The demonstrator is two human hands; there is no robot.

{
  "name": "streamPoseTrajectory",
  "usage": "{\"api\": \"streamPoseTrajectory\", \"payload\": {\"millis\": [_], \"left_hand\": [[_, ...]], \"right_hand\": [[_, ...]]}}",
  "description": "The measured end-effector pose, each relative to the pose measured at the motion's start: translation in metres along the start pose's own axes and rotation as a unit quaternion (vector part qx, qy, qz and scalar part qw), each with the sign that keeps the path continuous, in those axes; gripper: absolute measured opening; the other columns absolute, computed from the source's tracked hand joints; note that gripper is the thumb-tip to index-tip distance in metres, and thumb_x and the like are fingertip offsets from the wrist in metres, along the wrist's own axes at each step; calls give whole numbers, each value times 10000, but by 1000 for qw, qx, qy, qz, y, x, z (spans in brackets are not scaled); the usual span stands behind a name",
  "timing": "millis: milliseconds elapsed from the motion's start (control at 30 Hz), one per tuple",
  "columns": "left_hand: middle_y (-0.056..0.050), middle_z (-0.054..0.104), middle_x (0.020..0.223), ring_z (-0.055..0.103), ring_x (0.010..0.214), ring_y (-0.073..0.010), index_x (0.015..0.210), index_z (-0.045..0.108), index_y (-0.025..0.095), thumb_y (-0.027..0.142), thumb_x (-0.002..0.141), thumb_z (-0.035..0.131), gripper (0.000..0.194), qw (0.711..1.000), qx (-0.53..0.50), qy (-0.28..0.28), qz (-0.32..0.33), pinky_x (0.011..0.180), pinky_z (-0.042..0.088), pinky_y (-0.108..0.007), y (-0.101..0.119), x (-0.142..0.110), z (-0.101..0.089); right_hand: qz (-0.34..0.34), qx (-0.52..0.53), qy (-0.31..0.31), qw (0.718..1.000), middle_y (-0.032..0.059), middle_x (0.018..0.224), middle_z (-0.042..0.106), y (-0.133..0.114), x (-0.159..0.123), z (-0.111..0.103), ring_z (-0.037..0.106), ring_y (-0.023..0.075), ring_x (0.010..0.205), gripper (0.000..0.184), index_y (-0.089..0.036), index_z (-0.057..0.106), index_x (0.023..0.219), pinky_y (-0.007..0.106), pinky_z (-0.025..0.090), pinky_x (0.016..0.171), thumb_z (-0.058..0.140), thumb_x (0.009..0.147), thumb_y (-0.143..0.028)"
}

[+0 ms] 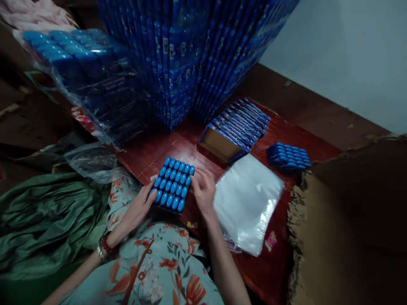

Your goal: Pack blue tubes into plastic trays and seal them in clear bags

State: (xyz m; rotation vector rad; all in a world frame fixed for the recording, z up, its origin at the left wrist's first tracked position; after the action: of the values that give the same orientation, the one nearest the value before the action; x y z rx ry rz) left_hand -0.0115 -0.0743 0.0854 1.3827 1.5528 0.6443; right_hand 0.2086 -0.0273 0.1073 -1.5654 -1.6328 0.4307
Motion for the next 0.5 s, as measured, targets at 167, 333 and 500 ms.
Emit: {"api": "streamPoseTrajectory", "payload": {"millis": [167,333,500], "left_hand": [[-83,463,1248,475,1179,-203,1376,341,218,484,916,341,531,999,24,-26,20,1050,350,-362,-3,-7,0],[-97,430,1276,465,1183,-242,1413,275,225,512,898,372,597,997,71,-15,23,1051,350,-418,1,-2,6],[-92,394,1297,399,1232,-272,1399,302,273,405,899,437,534,968,129,170,132,1080,311,-438,24,-3,-15]], "right_hand": [[63,-156,-70,983,114,944,613,82,-49,-79,512,278,919,346,-237,615,928,435,410,829,606,750,-533],[97,-168,-32,980,78,798,582,123,-73,-86,507,254,820,324,-201,598,727,446,412,791,506,796,-504],[190,-25,17,981,28,708,568,114,-51,-84,522,193,706,261,-191,573,714,346,429,693,507,790,-432]]}}
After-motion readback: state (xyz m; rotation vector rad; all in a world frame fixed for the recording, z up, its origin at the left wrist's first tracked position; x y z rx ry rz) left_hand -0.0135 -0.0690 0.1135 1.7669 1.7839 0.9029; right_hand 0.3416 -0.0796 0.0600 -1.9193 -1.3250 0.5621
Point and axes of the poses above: each hand's wrist, its own x-axis towards the middle knuckle, its own z-axis out of the palm, y = z × x, the point moved 1 cm from there along x, towards the middle knuckle
